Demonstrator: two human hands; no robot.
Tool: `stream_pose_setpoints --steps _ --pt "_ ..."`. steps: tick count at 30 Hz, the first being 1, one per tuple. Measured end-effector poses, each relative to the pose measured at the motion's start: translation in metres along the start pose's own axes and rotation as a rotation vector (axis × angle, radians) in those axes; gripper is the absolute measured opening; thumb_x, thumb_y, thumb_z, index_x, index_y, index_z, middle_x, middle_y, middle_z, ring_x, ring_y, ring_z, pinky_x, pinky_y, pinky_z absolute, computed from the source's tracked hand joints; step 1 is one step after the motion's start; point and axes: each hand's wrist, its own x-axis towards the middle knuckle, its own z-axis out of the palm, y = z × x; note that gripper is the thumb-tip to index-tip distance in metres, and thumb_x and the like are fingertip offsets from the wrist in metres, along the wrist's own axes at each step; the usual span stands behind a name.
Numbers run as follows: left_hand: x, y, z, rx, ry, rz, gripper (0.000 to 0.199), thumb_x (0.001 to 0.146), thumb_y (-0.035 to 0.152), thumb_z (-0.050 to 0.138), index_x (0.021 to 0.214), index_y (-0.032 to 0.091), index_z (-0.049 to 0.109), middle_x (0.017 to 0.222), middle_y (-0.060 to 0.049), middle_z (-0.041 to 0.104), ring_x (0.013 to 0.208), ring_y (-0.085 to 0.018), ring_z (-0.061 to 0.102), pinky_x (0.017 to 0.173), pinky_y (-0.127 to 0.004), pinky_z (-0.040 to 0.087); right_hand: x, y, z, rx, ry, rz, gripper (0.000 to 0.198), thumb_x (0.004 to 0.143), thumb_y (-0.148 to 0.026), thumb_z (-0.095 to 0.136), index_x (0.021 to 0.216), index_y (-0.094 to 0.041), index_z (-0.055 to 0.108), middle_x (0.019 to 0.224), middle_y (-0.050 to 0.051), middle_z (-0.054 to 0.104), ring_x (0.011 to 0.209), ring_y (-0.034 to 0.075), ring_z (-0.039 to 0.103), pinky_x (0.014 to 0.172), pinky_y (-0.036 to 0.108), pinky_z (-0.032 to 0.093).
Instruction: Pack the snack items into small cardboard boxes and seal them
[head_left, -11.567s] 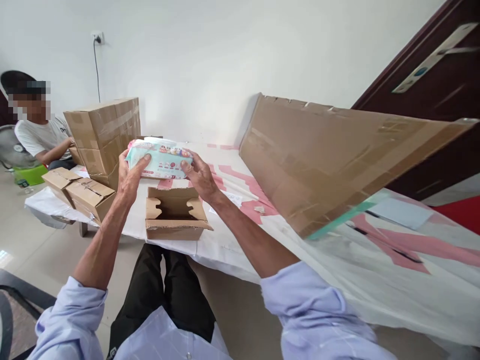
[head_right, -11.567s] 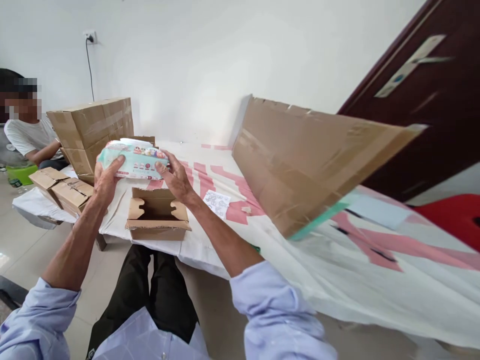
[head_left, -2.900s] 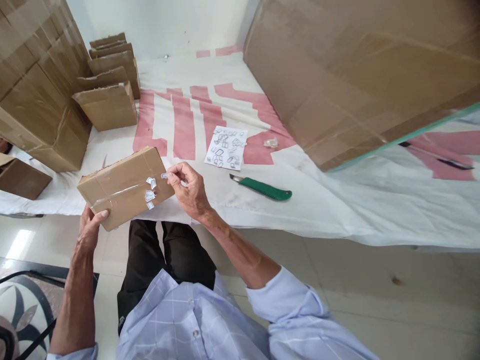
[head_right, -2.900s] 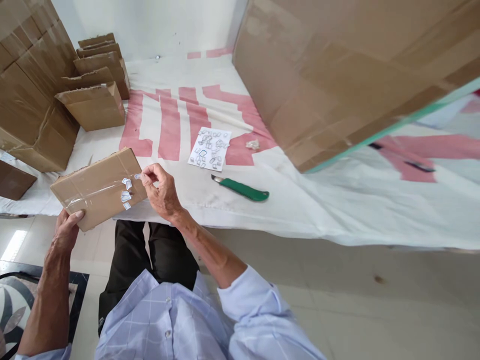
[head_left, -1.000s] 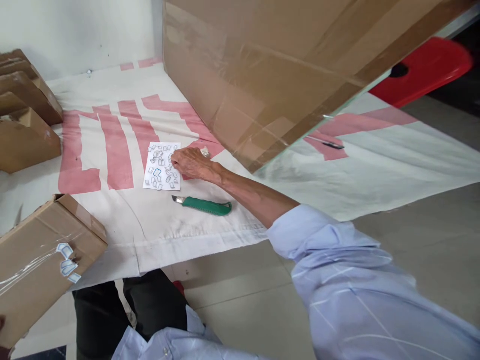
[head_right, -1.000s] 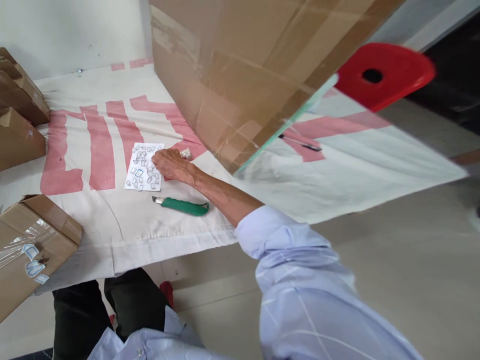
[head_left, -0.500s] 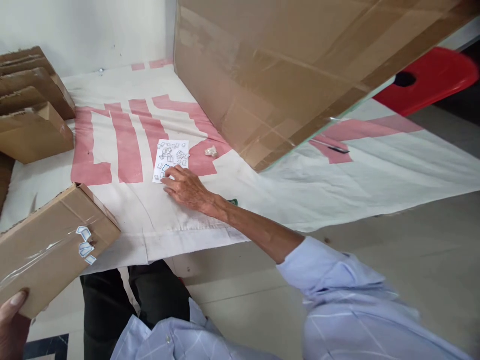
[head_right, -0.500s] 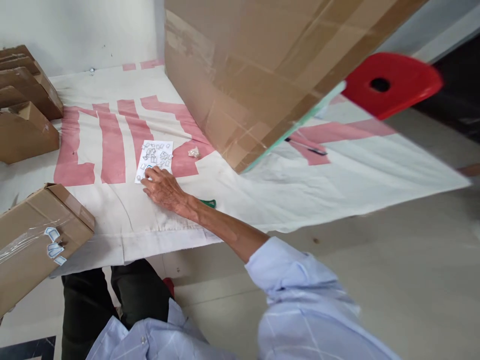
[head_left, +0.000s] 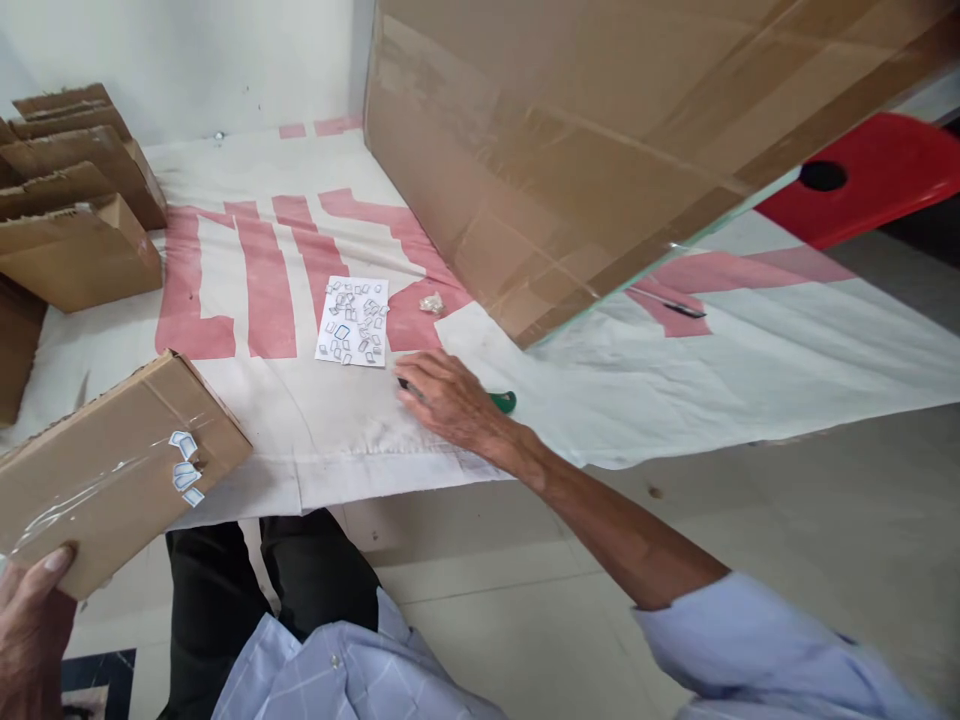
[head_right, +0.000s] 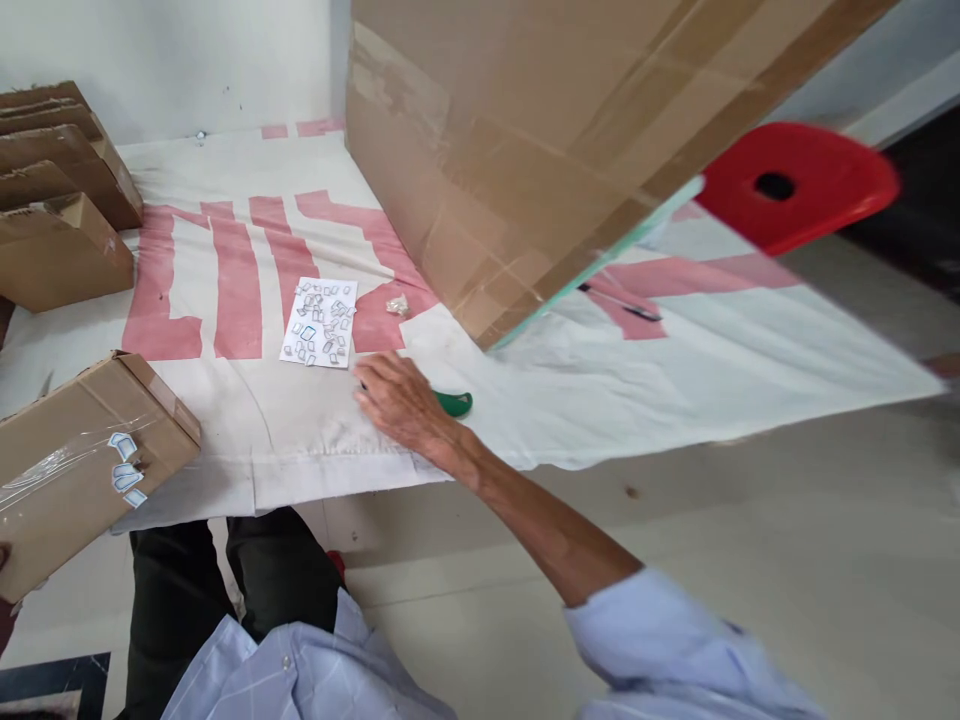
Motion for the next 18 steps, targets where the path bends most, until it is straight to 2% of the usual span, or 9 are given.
stream_pose_setpoints --steps 3,7,9,13,18 --pt "-0.003 0.006 0.003 -0.031 -0.05 0.008 0.043 0.058 0.055 0.086 0.094 0.035 0.075 0.068 0.004 0.068 0.086 -0.035 0.073 0.062 -0.045 0.065 0.037 -0.037 0.015 0.028 -0.016 -0.125 0.027 0.103 -0.016 0.057 0.125 -0.018 0.073 0.143 0.015 0.072 0.139 0.035 0.057 0.11 0.054 0.049" --pt "-0.004 0.01 0.007 -0.076 -0.092 0.001 0.043 0.057 0.055 0.09 0.088 0.03 0.073 0.071 0.003 0.07 0.088 -0.035 0.074 0.07 -0.047 0.068 0.067 -0.061 0.038 -0.024 -0.089 -0.097 0.027 0.105 -0.015 0.053 0.124 -0.017 0.072 0.149 0.015 0.069 0.145 0.036 0.053 0.111 0.054 0.048" --pt "-0.005 0.01 0.009 -0.101 -0.084 0.004 0.049 0.053 0.055 0.092 0.088 0.026 0.073 0.072 0.001 0.071 0.083 -0.033 0.073 0.066 -0.044 0.067 0.067 -0.061 0.045 -0.047 -0.103 -0.076 0.027 0.106 -0.014 0.051 0.122 -0.019 0.072 0.149 0.015 0.069 0.144 0.035 0.053 0.112 0.054 0.047" --pt "-0.006 0.007 0.011 -0.127 -0.079 0.001 0.066 0.048 0.058 0.091 0.1 0.02 0.076 0.08 -0.003 0.075 0.073 -0.029 0.072 0.058 -0.038 0.064 0.048 -0.059 0.051 -0.011 -0.06 -0.096 0.025 0.105 -0.013 0.05 0.114 -0.017 0.074 0.142 0.018 0.072 0.139 0.037 0.057 0.108 0.053 0.049" --pt "-0.006 -0.002 0.009 -0.162 -0.145 0.036 0.069 0.054 0.059 0.09 0.108 0.017 0.076 0.094 -0.009 0.08 0.089 -0.034 0.076 0.069 -0.04 0.066 0.029 -0.081 0.036 0.11 0.069 -0.16 0.023 0.102 -0.013 0.054 0.107 -0.018 0.076 0.118 0.016 0.079 0.119 0.036 0.067 0.095 0.053 0.056"
